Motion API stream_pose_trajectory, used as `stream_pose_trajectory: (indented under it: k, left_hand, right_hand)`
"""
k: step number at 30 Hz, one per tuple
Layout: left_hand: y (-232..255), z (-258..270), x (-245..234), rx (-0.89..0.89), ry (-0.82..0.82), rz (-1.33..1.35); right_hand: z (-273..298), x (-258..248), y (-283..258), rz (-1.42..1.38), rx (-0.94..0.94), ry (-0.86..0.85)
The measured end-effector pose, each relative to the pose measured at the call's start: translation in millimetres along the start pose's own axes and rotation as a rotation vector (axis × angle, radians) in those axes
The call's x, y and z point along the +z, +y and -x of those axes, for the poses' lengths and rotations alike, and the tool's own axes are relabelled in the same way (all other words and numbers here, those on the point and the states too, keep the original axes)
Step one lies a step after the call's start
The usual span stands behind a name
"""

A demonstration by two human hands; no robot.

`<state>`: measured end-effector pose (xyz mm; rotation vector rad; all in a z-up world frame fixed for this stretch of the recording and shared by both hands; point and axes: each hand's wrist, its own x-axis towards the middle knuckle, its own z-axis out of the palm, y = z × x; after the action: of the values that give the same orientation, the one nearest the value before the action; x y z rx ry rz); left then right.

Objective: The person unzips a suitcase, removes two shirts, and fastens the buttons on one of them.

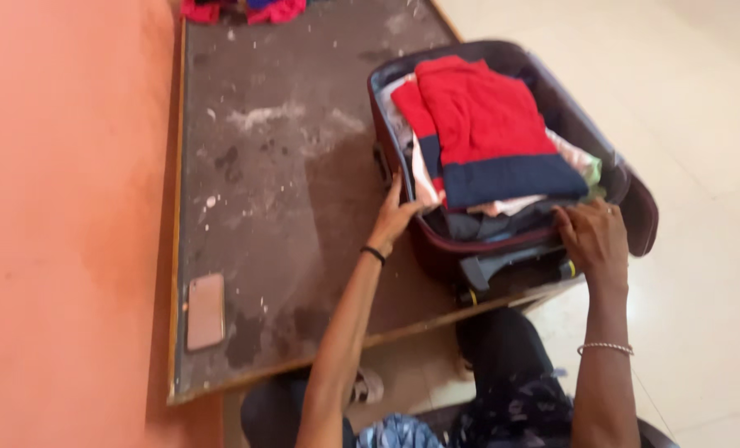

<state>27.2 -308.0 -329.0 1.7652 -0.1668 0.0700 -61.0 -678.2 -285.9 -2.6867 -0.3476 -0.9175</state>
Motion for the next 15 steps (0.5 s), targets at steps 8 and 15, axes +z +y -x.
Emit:
stream_pose_trajectory:
  k: [8,15]
  left_hand:
    - [2.8,-18.1,22.5,-0.066,-0.032,-0.187]
    - [7.5,28.6,35.1,0.044,0.066,0.126]
  right_hand:
    - [2.7,9.9,35.1,0.004,0.001,-0.011]
    - [2.9,-7.7,13.9,-0.039,-0.03,-0.016]
